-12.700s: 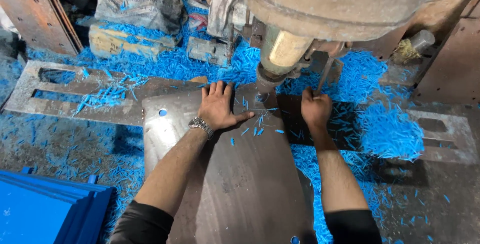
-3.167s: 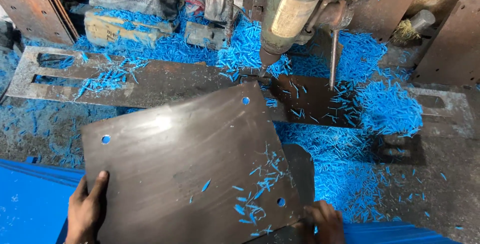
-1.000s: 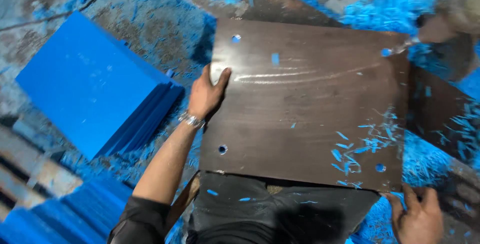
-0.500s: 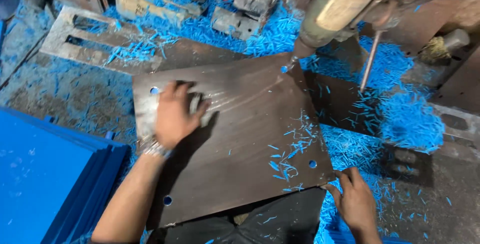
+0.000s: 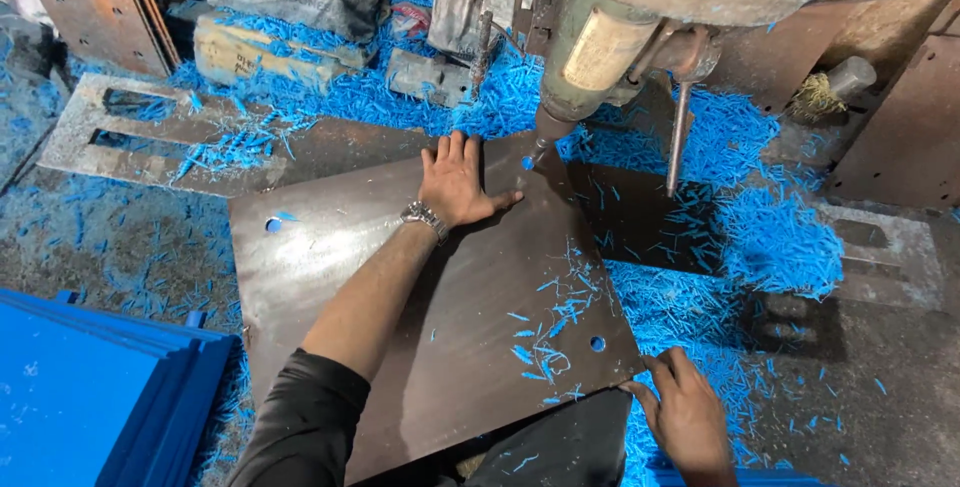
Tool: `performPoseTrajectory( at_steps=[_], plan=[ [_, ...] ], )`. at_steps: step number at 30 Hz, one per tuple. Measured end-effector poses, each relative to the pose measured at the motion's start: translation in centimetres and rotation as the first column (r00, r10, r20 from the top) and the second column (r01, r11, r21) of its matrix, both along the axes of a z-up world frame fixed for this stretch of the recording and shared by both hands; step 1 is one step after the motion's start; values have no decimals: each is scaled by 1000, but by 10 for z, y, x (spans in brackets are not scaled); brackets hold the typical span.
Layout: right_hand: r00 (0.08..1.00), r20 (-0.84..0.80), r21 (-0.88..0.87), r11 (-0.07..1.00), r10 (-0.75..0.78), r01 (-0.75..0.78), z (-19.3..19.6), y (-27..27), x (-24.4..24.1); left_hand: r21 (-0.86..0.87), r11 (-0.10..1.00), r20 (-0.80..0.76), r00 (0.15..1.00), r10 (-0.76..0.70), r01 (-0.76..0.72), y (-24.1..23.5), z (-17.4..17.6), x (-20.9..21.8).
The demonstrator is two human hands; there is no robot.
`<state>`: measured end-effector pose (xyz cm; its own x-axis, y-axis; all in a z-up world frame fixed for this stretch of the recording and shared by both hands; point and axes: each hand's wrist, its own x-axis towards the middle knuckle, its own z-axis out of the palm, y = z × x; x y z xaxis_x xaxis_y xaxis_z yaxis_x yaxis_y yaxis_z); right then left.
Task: The person positions a square metal plate under a drill press and drills holes through it, using a rod to clear blue plastic shavings from the drilled holes and the table. They reposition the plate to drill additional holes, then move the finished plate aside and place a blue plastic sheet on the work area.
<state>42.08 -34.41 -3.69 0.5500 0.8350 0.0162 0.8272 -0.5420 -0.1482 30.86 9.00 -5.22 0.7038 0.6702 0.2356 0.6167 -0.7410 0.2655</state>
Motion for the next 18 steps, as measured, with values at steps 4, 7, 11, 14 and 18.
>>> performPoseTrajectory(
  at_steps=[4,7,11,14,18],
  plan=[
    [999,-24,-65,997,-43,42,-9,-5,2,11,999,-2,999,-36,36,-5,7,-3],
    [999,-54,10,1000,0,0,-11,-9,2,-1,1000,-2,1000,-30,30,-9,9,-3],
    [999,-44,55,998,-31,33,-18,-12,-2,21,999,43,998,-37,36,-5,3,-1],
    [995,-39,25,996,-87,88,-21,-12,-3,8,998,-17,998,-56,56,1,-2,2],
    [995,-48,31,995,-90,92,-14,-10,-5,-17,999,-6,999,-47,47,-2,-2,0]
  ],
)
